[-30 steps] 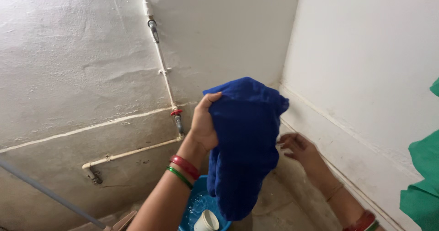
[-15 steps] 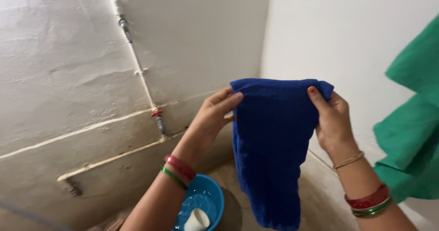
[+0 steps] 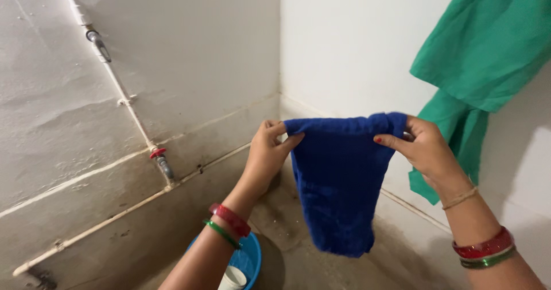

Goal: The person folds several towels one by one and hangs them on a wall-mounted rod. Towels of different colors and patterns are handled sequentially, then the person rearranges toiletries on a small wall shelf.

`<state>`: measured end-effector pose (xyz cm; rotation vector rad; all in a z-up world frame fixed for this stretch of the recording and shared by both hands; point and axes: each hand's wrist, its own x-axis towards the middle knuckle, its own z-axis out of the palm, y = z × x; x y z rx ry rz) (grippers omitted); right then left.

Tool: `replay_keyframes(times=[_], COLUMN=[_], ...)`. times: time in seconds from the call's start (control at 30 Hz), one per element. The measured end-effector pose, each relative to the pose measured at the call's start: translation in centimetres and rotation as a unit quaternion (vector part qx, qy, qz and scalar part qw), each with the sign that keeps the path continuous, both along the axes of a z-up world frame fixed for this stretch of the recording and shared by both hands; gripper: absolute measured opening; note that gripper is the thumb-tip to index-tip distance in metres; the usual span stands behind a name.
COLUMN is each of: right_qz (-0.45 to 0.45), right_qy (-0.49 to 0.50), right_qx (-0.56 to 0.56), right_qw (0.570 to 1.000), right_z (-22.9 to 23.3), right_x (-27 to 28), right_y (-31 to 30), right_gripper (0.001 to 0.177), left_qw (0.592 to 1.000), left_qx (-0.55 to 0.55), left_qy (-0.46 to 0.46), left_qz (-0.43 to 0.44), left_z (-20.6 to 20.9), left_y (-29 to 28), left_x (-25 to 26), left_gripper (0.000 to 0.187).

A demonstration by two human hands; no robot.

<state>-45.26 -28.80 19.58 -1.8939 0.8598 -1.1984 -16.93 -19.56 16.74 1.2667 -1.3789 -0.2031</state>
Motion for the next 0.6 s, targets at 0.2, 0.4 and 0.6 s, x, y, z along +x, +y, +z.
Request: replay_keyframes(times=[0.2, 0.4, 0.6], right_qz=[-0.162, -0.28, -0.384], right_qy=[0.177, 0.096, -0.024], right_qx=[0.002, -0.147, -0.322], right_qw=[0.971, 0.944, 0.865], right_z=[1.4, 6.1, -0.6], right_x=[-2.0, -6.6, -7.5], right_y=[5.2, 11.2, 19.1], right_gripper=[0.023, 0.027, 0.015], left_qw=[0.953, 0.916, 0.848], left_qx=[0.132, 0.092, -0.029], left_qy=[0.225, 0.257, 0.252], left_qz=[-0.151, -0.295, -0.466], left_z=[0.5, 4.1, 10.0], left_y=[2.2, 2.6, 2.4], left_x=[-2.0, -7.2, -16.0], left_gripper=[0.032, 0.035, 0.031])
